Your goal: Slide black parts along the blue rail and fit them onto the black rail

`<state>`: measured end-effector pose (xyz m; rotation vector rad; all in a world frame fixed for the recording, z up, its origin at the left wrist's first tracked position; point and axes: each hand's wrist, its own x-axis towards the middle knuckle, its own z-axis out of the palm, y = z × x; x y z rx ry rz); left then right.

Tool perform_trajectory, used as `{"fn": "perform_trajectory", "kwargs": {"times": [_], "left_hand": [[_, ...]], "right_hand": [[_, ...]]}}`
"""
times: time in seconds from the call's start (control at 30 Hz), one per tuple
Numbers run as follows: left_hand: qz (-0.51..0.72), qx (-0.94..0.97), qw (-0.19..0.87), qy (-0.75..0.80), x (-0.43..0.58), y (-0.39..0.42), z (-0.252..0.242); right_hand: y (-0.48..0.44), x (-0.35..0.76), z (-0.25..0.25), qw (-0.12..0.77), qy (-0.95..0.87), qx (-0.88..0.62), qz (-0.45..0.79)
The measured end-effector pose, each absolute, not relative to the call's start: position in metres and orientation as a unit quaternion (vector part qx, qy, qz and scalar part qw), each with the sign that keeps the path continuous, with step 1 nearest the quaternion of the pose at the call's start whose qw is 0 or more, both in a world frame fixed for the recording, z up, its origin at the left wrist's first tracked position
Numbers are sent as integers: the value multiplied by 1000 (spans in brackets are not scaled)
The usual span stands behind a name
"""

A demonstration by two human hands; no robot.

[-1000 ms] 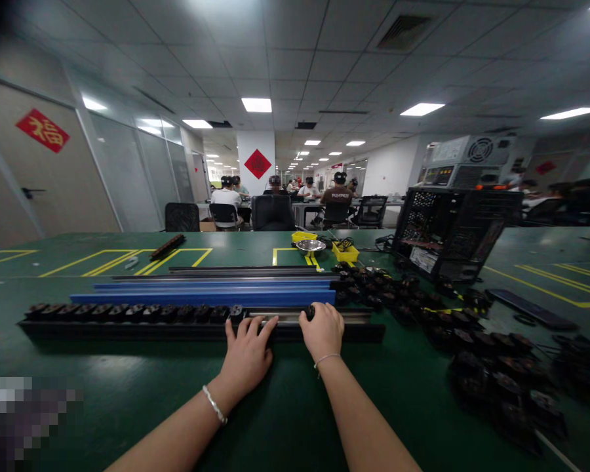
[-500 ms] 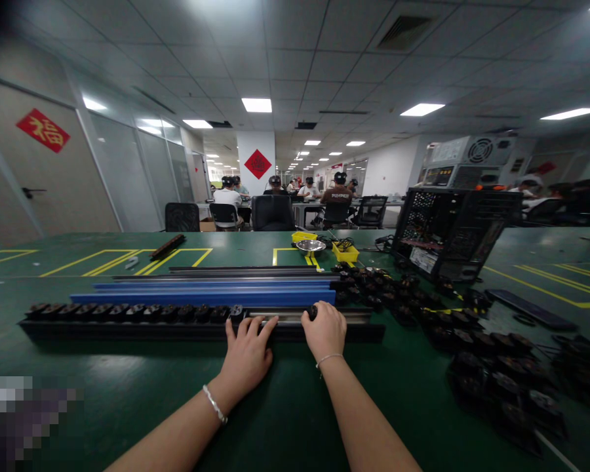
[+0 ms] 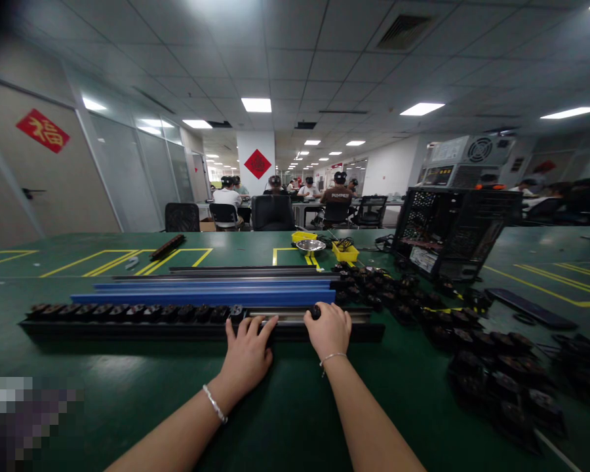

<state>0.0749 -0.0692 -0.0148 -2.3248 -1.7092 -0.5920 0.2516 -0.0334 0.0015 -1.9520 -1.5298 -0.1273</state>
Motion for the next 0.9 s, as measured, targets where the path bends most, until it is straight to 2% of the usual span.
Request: {"fn": "perform_trajectory", "kwargs": {"times": [0.9], "left_hand": [[-201, -784, 100, -578, 75, -70, -14]], "right_hand": [[-34, 258, 0, 322, -580, -746, -61]]}}
